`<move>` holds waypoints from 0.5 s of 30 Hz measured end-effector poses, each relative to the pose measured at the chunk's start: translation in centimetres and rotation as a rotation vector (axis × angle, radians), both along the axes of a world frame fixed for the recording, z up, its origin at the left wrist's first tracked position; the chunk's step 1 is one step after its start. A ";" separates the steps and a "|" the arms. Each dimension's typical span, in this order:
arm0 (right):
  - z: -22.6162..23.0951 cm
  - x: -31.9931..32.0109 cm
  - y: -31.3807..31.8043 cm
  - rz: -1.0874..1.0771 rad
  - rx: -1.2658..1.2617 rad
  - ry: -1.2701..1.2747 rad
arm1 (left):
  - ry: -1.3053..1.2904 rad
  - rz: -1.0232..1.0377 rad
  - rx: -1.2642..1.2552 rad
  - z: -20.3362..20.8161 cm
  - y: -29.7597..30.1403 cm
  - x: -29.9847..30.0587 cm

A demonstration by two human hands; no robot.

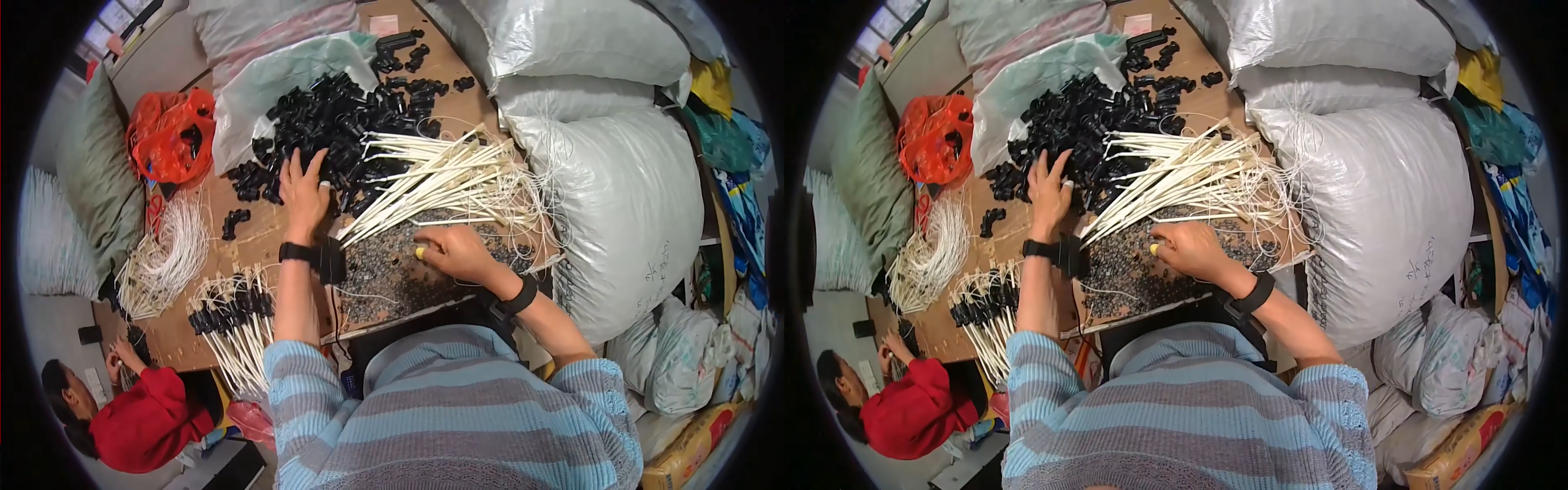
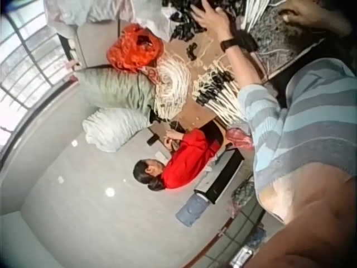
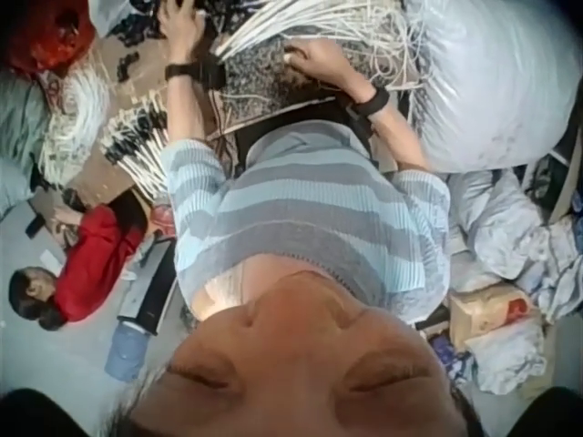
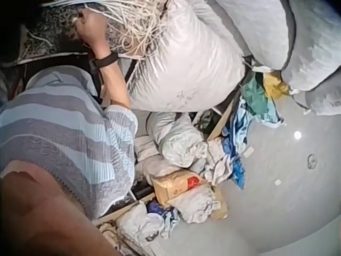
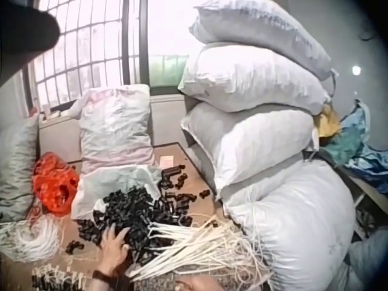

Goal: Assembling electrical wiring harnesses by inserting wires into connectors.

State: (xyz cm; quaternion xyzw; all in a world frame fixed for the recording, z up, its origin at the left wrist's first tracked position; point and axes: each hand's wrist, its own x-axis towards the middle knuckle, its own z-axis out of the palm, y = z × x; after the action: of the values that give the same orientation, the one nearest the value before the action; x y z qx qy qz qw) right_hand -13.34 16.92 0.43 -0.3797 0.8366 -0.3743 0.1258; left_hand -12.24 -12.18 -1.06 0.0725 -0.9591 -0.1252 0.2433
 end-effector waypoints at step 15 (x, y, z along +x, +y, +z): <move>0.0 -10.0 2.3 -0.306 0.229 0.572 | -0.039 -0.029 0.934 0.1 0.5 10.3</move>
State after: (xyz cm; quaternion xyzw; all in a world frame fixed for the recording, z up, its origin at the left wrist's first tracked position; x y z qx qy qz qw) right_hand -23.34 19.18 0.44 -0.3228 0.9218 -0.1709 -0.1298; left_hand -1.98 -11.67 -0.97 0.1631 -0.8054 -0.5456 0.1647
